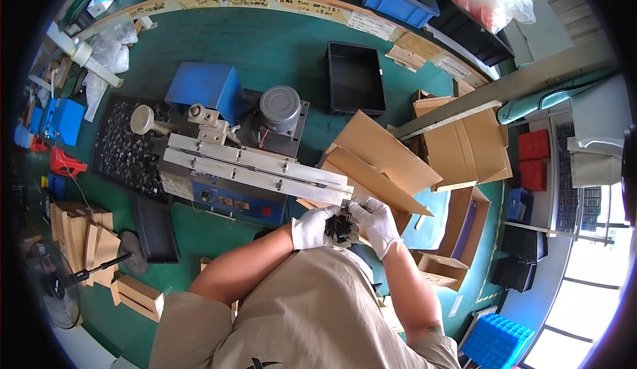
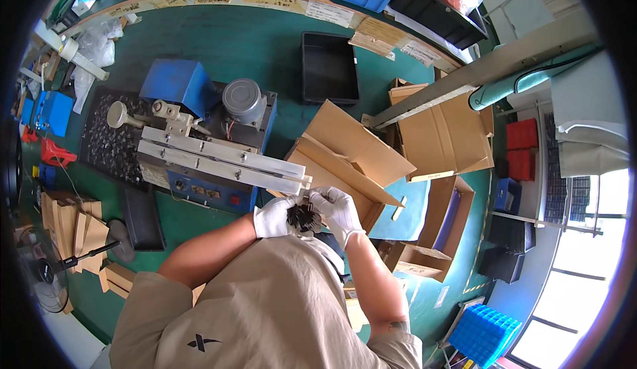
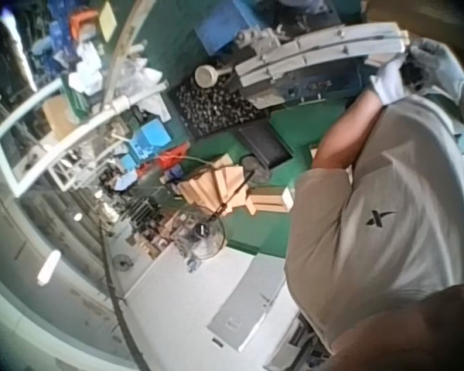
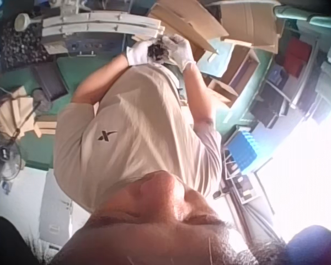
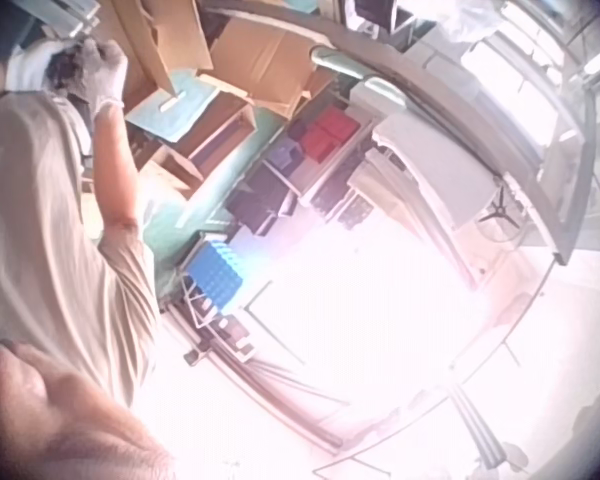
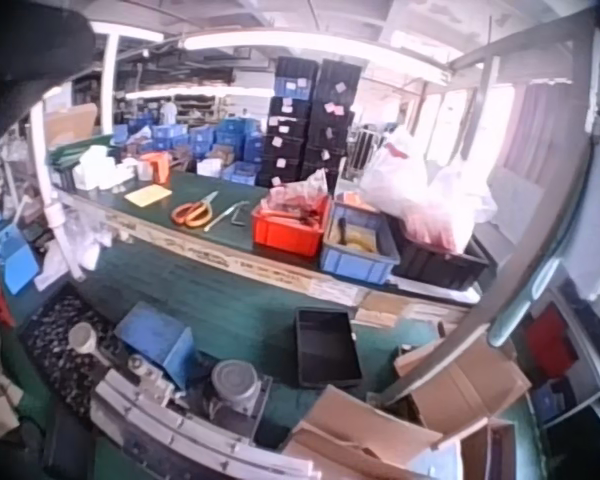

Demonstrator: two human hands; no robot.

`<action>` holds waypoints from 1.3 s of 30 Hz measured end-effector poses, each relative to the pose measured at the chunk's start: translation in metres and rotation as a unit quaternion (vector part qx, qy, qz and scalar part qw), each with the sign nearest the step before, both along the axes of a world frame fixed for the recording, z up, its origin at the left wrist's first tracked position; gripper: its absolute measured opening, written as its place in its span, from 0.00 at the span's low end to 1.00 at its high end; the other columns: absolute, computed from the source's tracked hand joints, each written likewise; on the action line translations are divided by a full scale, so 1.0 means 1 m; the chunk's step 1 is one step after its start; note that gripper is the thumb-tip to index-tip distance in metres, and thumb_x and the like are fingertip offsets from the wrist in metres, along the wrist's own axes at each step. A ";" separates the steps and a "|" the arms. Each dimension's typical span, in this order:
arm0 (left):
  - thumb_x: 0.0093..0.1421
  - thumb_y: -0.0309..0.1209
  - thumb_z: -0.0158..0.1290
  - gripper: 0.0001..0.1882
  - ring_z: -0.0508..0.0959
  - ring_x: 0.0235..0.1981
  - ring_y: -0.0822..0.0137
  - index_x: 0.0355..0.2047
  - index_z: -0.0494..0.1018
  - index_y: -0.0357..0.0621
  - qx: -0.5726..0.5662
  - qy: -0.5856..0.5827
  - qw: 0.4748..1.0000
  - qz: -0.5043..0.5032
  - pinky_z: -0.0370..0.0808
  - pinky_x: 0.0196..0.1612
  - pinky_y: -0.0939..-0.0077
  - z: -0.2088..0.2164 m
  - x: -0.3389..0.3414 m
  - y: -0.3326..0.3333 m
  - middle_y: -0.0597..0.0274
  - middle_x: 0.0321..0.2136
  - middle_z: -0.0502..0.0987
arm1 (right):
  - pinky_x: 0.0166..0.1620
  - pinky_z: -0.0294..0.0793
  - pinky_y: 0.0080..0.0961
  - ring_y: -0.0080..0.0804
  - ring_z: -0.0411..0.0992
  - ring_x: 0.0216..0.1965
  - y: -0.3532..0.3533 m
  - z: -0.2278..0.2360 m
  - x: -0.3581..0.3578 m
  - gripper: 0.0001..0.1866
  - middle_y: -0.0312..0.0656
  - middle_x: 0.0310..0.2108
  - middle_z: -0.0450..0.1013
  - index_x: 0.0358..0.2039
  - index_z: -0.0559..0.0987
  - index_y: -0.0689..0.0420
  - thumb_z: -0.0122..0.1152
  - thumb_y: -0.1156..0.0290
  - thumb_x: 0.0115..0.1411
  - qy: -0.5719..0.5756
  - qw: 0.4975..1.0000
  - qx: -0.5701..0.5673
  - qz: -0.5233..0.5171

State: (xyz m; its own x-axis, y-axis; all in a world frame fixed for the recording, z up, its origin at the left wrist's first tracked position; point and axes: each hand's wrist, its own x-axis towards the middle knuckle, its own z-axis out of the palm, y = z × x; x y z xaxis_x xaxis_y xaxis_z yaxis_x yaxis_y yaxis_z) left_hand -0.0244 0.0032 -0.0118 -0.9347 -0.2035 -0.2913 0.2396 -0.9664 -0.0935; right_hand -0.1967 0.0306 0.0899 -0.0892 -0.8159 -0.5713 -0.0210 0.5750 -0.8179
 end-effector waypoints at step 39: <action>0.72 0.46 0.43 0.20 0.79 0.48 0.56 0.50 0.75 0.44 0.024 -0.057 0.998 0.024 0.77 0.50 0.54 0.007 0.004 -0.004 0.53 0.46 0.79 | 0.42 0.75 0.38 0.45 0.76 0.37 0.001 0.033 0.009 0.08 0.45 0.33 0.77 0.33 0.83 0.58 0.69 0.75 0.50 0.369 0.864 -0.296 0.171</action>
